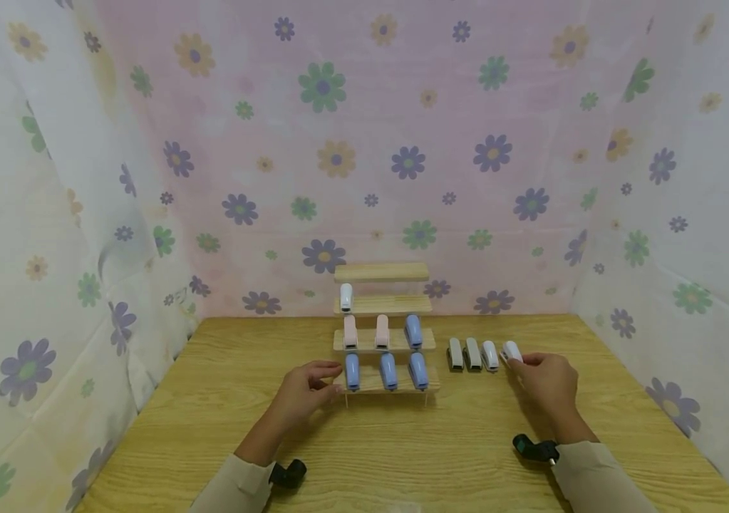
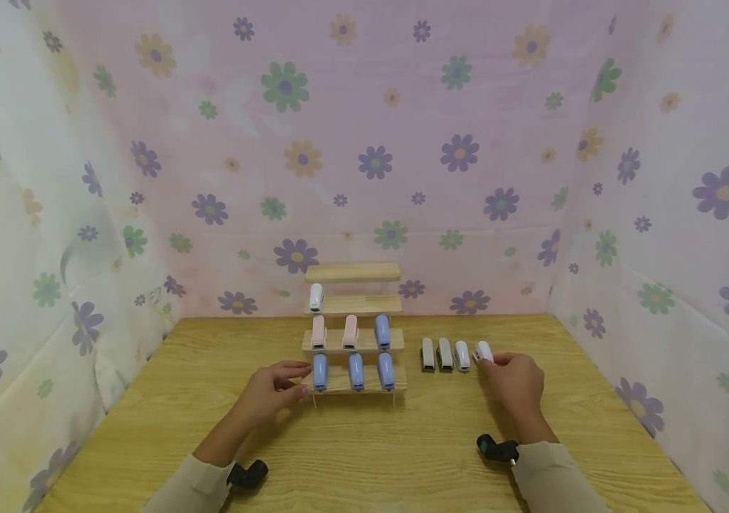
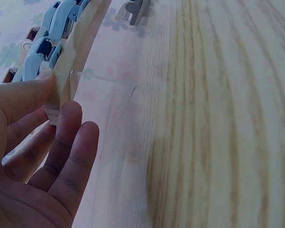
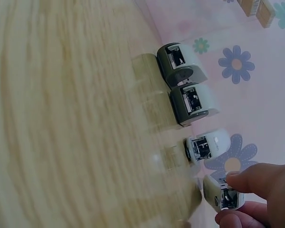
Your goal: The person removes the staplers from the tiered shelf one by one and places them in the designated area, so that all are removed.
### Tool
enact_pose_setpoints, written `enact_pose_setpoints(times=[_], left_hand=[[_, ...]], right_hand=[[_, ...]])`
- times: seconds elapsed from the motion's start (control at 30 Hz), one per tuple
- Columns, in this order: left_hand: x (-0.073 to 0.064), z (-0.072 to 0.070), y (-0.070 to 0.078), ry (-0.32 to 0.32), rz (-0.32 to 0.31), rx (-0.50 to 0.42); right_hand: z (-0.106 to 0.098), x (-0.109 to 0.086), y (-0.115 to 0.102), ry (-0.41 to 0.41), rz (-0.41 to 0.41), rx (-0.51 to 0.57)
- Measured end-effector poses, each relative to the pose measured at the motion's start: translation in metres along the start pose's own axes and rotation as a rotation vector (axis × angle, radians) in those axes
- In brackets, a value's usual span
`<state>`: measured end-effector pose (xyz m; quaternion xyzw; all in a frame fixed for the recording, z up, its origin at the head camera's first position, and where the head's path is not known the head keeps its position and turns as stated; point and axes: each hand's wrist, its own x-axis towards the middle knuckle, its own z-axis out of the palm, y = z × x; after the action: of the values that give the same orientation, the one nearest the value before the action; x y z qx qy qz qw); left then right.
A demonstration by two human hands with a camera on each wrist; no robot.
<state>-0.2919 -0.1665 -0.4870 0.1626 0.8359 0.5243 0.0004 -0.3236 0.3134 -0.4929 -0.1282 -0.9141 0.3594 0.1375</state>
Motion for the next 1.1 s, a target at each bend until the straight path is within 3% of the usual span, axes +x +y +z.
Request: enact_pose_setpoints(times=[0.13,0.33,1.1], left_hand=[[0.001,0.0,-0.002,0.0,-0.003,0.03],[0.0,0.0,-0.005,-0.001,0.005,0.004],[0.0,-0.001,0.002,-0.007,-0.006,-0.008]], right_hand=[[0.001,0.0,0.001,0.006,-0.001,-0.007],[0.004,-0.001,0.005,0.005,-0.016,-0.018],[0.006,0.002,0.009,-0.004,-0.034,-0.035]])
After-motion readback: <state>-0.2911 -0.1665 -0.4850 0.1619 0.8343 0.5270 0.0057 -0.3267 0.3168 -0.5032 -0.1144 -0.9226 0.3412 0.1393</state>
